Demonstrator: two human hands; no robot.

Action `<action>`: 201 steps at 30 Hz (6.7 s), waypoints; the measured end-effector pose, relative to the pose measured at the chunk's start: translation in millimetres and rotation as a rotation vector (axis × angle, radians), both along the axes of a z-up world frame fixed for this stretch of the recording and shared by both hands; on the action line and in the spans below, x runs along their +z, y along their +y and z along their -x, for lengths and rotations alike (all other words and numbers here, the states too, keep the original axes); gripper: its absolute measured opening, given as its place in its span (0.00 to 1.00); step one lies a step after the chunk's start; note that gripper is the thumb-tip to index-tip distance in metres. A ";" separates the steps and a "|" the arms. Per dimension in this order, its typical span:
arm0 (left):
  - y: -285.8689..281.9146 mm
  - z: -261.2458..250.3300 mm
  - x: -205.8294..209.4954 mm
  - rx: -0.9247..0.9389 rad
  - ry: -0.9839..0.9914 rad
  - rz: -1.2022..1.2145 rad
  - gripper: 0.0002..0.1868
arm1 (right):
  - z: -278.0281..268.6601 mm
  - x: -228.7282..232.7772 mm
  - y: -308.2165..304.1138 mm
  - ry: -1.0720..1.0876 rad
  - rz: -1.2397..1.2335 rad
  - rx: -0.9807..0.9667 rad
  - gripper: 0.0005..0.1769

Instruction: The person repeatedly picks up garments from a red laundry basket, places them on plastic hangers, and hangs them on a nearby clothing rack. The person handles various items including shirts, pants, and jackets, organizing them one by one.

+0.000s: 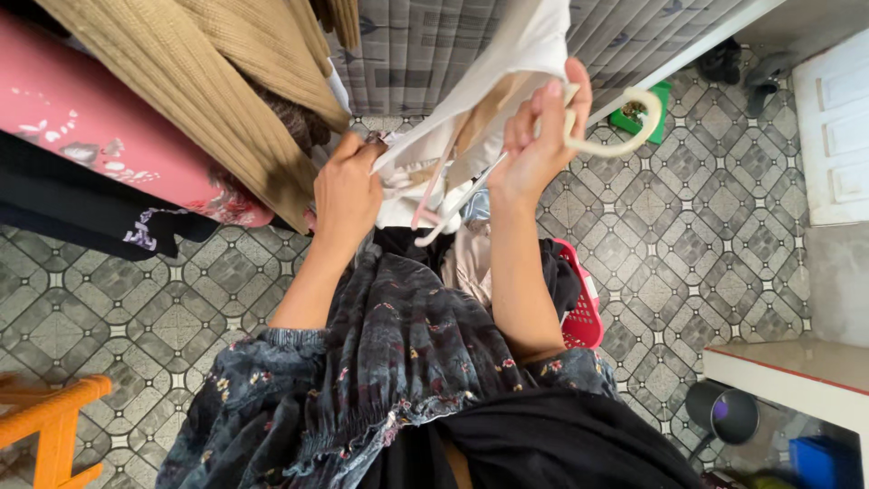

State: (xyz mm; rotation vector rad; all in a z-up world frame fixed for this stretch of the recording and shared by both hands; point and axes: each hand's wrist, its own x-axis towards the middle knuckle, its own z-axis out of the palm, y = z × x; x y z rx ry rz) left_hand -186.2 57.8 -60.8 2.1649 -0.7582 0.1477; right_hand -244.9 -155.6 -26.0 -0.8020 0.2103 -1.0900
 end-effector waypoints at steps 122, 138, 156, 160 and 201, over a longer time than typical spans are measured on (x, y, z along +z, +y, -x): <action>156.5 -42.7 0.1 0.661 -0.072 0.274 0.19 | -154.4 -340.3 73.4 0.724 0.968 0.582 0.17; 252.3 60.0 -317.2 0.596 0.459 -0.004 0.14 | 57.6 -299.6 -11.5 1.304 1.073 0.534 0.13; 360.4 179.2 -356.7 0.124 1.099 -0.465 0.12 | 342.9 -360.7 195.7 1.719 0.506 0.679 0.14; 346.4 203.3 -365.5 -0.002 0.859 -0.487 0.10 | 355.3 -390.2 224.9 1.620 0.704 0.639 0.12; 270.2 278.9 -515.1 0.114 1.193 -0.194 0.16 | 214.5 -720.1 209.3 1.191 0.020 0.841 0.09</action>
